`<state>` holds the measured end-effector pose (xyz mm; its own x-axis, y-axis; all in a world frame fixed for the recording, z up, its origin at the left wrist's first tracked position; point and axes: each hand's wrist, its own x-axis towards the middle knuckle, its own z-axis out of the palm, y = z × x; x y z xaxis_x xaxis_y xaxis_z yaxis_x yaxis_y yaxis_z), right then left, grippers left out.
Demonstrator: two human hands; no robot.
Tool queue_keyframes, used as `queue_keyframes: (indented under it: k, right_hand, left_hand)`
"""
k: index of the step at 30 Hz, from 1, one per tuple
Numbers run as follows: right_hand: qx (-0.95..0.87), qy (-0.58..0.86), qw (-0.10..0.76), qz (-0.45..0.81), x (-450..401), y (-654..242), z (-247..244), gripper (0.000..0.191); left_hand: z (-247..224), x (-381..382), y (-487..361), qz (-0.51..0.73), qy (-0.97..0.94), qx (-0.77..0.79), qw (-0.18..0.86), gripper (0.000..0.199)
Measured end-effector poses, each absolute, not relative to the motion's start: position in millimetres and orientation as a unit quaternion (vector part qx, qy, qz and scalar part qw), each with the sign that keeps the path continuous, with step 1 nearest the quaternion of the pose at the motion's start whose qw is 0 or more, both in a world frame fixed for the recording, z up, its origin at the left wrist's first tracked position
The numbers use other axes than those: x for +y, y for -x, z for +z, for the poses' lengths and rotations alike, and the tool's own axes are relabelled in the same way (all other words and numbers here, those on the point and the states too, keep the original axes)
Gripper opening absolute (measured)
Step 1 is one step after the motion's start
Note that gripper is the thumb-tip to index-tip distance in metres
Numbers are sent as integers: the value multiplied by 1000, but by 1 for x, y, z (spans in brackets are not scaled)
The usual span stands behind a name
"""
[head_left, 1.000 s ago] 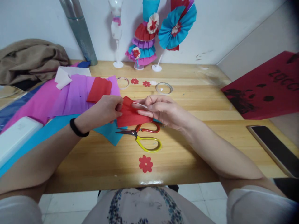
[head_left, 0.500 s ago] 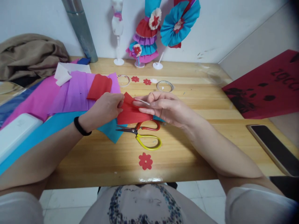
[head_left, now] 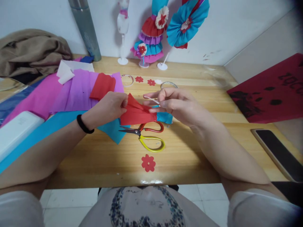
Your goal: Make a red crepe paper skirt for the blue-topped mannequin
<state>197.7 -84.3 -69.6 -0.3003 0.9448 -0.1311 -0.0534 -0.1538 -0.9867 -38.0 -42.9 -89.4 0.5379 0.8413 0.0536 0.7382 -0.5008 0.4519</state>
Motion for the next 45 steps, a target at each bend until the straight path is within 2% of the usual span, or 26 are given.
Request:
queue_keyframes:
  k: [8, 19, 30, 35, 45]
  right_hand:
    - [-594, 449, 348, 570, -80, -210, -64, 26]
    - [-784, 442, 268, 344, -82, -208, -75, 15]
    - [-842, 412, 330, 107, -86, -177, -116, 15]
    - [-827, 406, 371, 118, -81, -172, -130, 13]
    - [-799, 422, 398, 160, -78, -170, -136, 13]
  left_hand:
    - [-95, -36, 44, 136, -859, 442, 221, 3]
    - [-93, -37, 43, 141, -858, 444, 216, 6]
    - [-95, -34, 43, 148, -846, 446, 251, 10]
    - [-90, -37, 42, 141, -828, 465, 279, 12]
    - [-83, -38, 40, 128, -806, 485, 314, 15]
